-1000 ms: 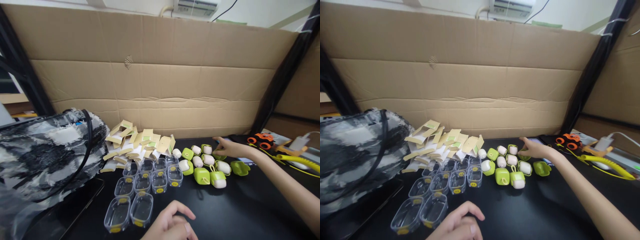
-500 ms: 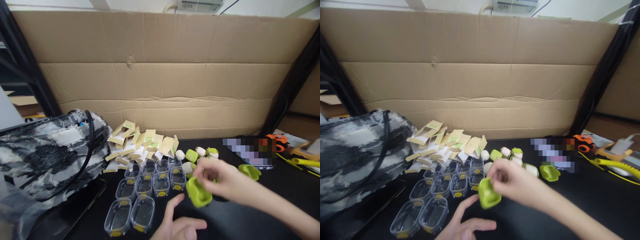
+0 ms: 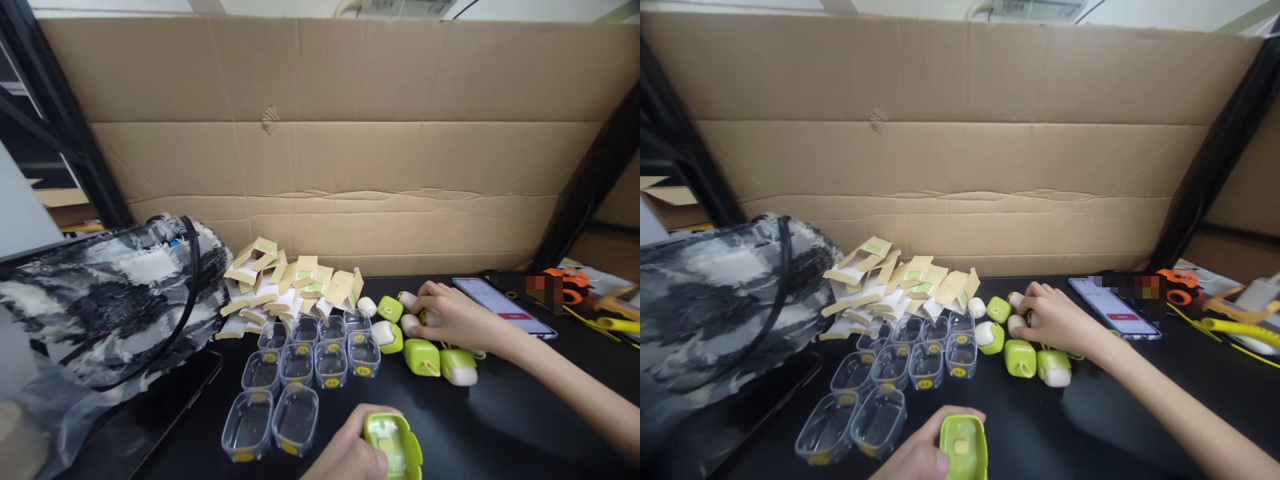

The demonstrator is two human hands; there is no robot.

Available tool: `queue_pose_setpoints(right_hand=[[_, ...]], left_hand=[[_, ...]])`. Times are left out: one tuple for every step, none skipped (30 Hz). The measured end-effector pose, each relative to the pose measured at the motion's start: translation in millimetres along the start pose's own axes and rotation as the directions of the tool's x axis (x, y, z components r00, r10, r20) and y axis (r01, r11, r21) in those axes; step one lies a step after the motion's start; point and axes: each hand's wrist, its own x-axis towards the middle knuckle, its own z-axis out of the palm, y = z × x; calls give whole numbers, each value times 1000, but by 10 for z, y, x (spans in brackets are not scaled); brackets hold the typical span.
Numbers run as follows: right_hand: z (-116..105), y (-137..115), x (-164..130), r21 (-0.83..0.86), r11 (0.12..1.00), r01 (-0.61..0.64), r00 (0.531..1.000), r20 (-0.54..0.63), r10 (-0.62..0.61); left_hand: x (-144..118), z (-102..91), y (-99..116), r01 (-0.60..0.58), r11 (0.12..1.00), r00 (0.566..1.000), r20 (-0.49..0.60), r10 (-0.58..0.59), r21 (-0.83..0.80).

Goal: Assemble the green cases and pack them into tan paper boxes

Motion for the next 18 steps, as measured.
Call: queue_pose_setpoints(right_hand=[[27, 20, 5, 12, 1000, 1, 1000, 11, -1], [45, 31, 10, 27, 1000, -1, 1000, 15, 0], [52, 36, 15, 44, 999, -4, 1000, 15, 4], [47, 38, 20, 66, 998, -9, 1000, 10, 8], [30, 37, 24, 93, 996, -14, 1000, 2, 14], [1, 32, 26, 126, 992, -22, 1000, -11, 24], [-35, 20, 24, 165, 986, -32, 999, -25, 37], [-76, -2, 17, 213, 976, -44, 998, -36, 53], [-118, -35, 5, 270, 961, -56, 997, -42, 70], [-157, -84, -13, 331, 941, -64, 996, -44, 83], [-190, -150, -38, 385, 921, -62, 995, -43, 85], [-214, -231, -70, 453, 889, -59, 996, -36, 85], [-226, -326, -110, 543, 837, -66, 996, -17, 89], [-226, -429, -158, 649, 756, -85, 995, 15, 99], [-213, -535, -214, 765, 632, -123, 991, 66, 113], [-189, -638, -275, 863, 472, -178, 983, 139, 116], [-155, -731, -341, 924, 308, -227, 974, 207, 96], [-115, -812, -407, 948, 176, -266, 964, 259, 62]], left_hand=[[6, -7, -9, -3, 1000, 1000, 3, 3, -2], [13, -14, -19, -10, 1000, 1000, 9, 10, -8], [21, -21, -30, -17, 1000, 1000, 15, 17, -19], [28, -26, -39, -21, 999, 1000, 21, 22, -31], [35, -28, -44, -21, 999, 1000, 23, 22, -44], [41, -26, -45, -16, 998, 1000, 23, 17, -55], [45, -22, -41, -8, 998, 1000, 23, 10, -60], [49, -16, -33, 9, 998, 1000, 25, -7, -59], [52, -10, -21, 29, 998, 999, 25, -28, -50], [55, -5, -9, 46, 998, 999, 18, -45, -39], [60, -5, 2, 63, 998, 998, 5, -63, -32], [65, -8, 10, 80, 996, 997, -13, -80, -28], [72, -16, 13, 93, 995, 995, -32, -94, -30], [80, -26, 12, 99, 994, 994, -49, -101, -36], [89, -35, 7, 101, 994, 993, -60, -104, -43], [97, -42, 1, 105, 993, 992, -60, -108, -50], [104, -43, -6, 106, 993, 992, -59, -109, -53], [108, -38, -10, 101, 993, 992, -64, -105, -54]])
